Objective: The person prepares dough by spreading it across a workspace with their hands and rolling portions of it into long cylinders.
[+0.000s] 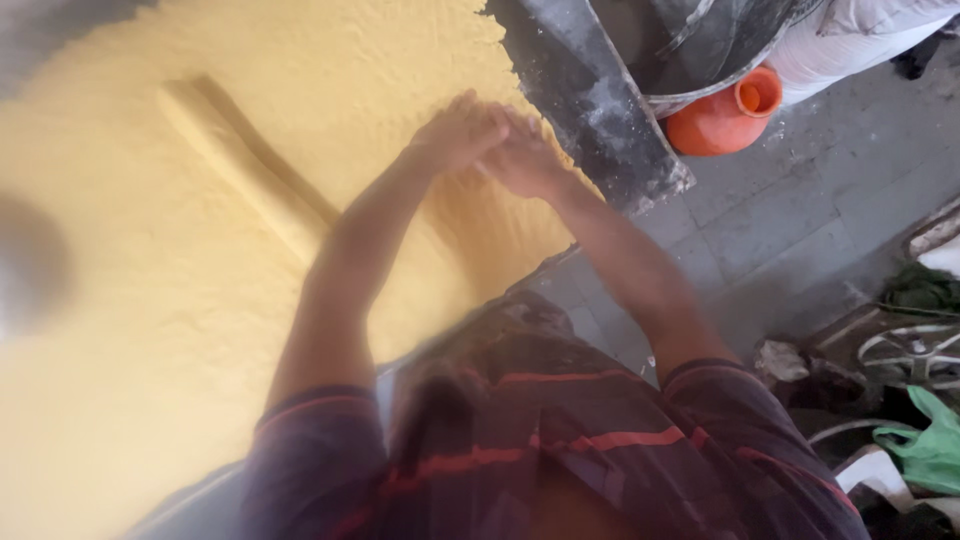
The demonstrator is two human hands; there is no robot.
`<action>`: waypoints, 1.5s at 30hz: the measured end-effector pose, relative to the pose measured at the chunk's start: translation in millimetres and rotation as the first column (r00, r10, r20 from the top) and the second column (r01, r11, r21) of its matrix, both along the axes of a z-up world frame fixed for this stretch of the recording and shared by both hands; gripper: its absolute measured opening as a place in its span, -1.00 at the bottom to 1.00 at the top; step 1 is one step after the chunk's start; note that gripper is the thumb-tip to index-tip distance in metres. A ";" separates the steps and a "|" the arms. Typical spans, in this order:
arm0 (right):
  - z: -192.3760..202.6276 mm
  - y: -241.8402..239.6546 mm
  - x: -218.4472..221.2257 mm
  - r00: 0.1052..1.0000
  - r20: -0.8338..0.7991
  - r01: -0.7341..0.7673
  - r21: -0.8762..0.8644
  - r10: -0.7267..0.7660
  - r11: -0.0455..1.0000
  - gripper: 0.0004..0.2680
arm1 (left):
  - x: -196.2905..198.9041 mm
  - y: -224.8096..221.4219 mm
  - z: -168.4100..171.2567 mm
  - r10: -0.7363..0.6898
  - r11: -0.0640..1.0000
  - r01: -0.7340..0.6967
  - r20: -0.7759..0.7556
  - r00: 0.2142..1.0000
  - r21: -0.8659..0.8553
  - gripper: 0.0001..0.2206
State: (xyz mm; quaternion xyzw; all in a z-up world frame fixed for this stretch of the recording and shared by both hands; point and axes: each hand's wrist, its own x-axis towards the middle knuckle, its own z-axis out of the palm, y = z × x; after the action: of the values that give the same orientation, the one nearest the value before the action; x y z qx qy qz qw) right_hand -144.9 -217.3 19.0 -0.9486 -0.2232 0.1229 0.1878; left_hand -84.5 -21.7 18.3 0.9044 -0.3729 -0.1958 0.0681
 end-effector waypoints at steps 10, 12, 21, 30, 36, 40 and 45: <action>-16.5 -46.3 -31.8 0.993 -0.080 0.095 0.135 -0.085 0.986 -0.46 | -48.2 -42.6 4.7 0.281 0.947 -0.293 -0.107 0.954 -0.134 -0.34; -17.4 -51.4 -67.4 0.995 0.086 0.049 -0.083 -0.042 0.995 -0.37 | -94.3 -66.0 -4.2 0.258 0.957 -0.231 0.152 0.954 -0.174 -0.23; 13.1 -160.4 -43.1 0.981 -0.194 0.152 0.767 -0.001 0.623 -0.65 | -133.6 -116.8 11.8 0.393 0.915 -0.365 0.171 0.903 -0.174 -0.09; 27.6 -217.4 -37.4 0.956 -0.231 0.069 0.776 0.181 0.627 -0.72 | -180.9 -157.7 13.4 0.568 0.820 -0.571 0.164 0.806 -0.036 -0.01; 49.6 -206.0 -4.1 0.938 -0.195 -0.019 0.798 0.287 0.602 -0.72 | -179.0 -160.8 17.9 0.611 0.790 -0.561 0.246 0.753 -0.246 -0.08; 57.9 -190.4 15.1 0.915 -0.174 -0.099 0.777 0.363 0.621 -0.73 | -188.1 -171.9 27.3 0.646 0.763 -0.642 0.101 0.757 -0.070 -0.01; 78.1 -148.8 48.5 0.896 -0.096 -0.210 0.770 0.434 0.603 -0.72 | -174.9 -169.1 38.8 0.723 0.663 -0.657 0.078 0.687 -0.359 -0.09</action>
State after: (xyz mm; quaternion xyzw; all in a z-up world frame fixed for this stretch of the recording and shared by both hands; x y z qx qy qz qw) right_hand -96.4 -366.1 97.1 -0.7052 -0.3941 0.1828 0.5603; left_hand -259.4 -190.8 57.1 0.9716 -0.0305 0.0026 0.2348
